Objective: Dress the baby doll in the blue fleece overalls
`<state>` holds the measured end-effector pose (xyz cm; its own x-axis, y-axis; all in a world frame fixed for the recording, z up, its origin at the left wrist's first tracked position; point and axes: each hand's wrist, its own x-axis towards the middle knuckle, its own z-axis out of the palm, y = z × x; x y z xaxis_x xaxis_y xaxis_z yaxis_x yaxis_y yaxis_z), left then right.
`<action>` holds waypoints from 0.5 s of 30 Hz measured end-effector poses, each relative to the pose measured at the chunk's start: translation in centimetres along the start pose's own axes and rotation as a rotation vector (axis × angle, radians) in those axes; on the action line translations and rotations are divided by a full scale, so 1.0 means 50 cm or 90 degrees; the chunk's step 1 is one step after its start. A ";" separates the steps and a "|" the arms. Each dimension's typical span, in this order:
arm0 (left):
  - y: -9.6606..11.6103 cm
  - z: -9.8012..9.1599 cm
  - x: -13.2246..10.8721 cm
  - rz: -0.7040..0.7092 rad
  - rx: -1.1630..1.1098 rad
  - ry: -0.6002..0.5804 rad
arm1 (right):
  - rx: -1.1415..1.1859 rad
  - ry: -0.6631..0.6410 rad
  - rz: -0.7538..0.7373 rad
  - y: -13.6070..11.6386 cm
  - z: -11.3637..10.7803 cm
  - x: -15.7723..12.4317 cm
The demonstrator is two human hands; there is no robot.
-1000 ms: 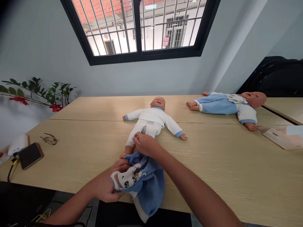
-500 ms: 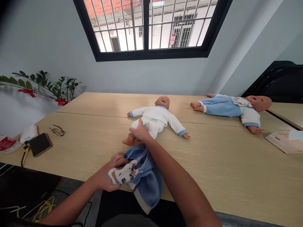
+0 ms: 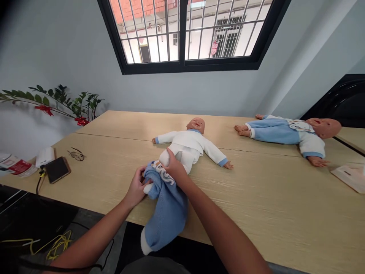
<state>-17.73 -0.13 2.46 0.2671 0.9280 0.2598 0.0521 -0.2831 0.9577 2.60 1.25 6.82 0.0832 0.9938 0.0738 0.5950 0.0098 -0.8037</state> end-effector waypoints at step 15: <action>0.015 -0.013 -0.041 0.262 0.182 0.107 | 0.192 0.127 0.021 0.013 0.022 -0.014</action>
<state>-18.89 -2.10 2.74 0.1644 0.7460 0.6454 0.2415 -0.6648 0.7069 2.06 0.67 5.60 0.2707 0.9532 0.1345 0.3295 0.0395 -0.9433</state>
